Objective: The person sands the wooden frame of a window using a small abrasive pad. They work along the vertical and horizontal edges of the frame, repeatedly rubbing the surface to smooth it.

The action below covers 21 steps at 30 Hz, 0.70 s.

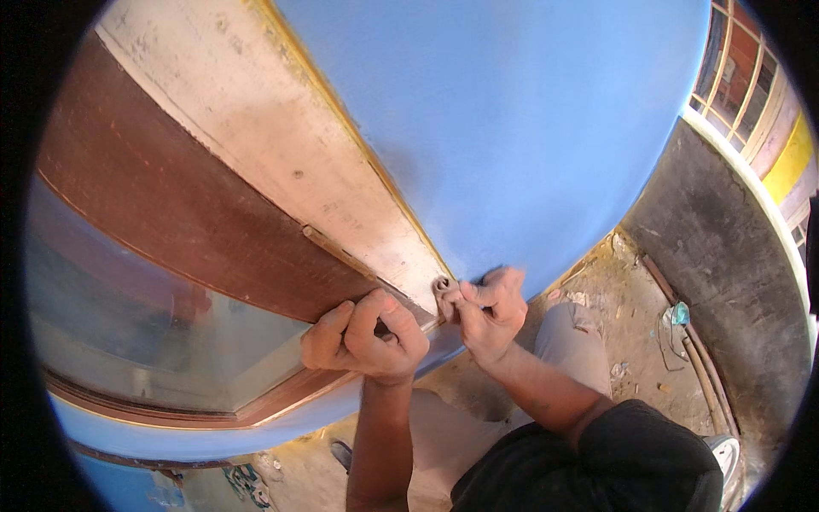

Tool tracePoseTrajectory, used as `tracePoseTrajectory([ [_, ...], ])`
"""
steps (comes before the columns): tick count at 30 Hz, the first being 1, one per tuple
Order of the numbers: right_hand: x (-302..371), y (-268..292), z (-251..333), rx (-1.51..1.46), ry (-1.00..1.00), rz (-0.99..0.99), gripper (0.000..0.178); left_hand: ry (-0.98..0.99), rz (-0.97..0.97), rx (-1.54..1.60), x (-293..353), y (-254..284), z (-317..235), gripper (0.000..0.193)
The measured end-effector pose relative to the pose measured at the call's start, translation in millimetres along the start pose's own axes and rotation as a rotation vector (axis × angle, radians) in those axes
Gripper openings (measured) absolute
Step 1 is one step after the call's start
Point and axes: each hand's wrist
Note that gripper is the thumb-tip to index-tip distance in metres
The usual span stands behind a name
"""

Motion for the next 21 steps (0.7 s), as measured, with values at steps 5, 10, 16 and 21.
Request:
tracePoseTrajectory([
  [5, -37.0, -9.5, 23.7, 0.003, 0.008, 0.025, 0.020, -0.008, 0.001, -0.020, 4.4, 0.7, 5.0, 0.010],
  [10, -51.6, -11.3, 28.6, 0.059, 0.178, 0.046, 0.019, 0.016, -0.002, 0.003, 8.1, -3.0, 5.9, 0.011],
  [16, -37.7, -12.6, 23.5, -0.013, 0.047, 0.057, 0.018, 0.011, -0.011, -0.004, 7.4, -3.1, 7.2, 0.010],
  [21, -41.4, -14.2, 19.0, -0.031, 0.115, 0.011, 0.020, 0.027, -0.028, -0.010, 8.0, -5.1, 2.9, 0.009],
])
Point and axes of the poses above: each hand's wrist, its own x-axis away from the middle knuckle, its own y-axis out of the back of the hand, z = x × y, and after that the axes turned 3 degrees about -x, right-handed
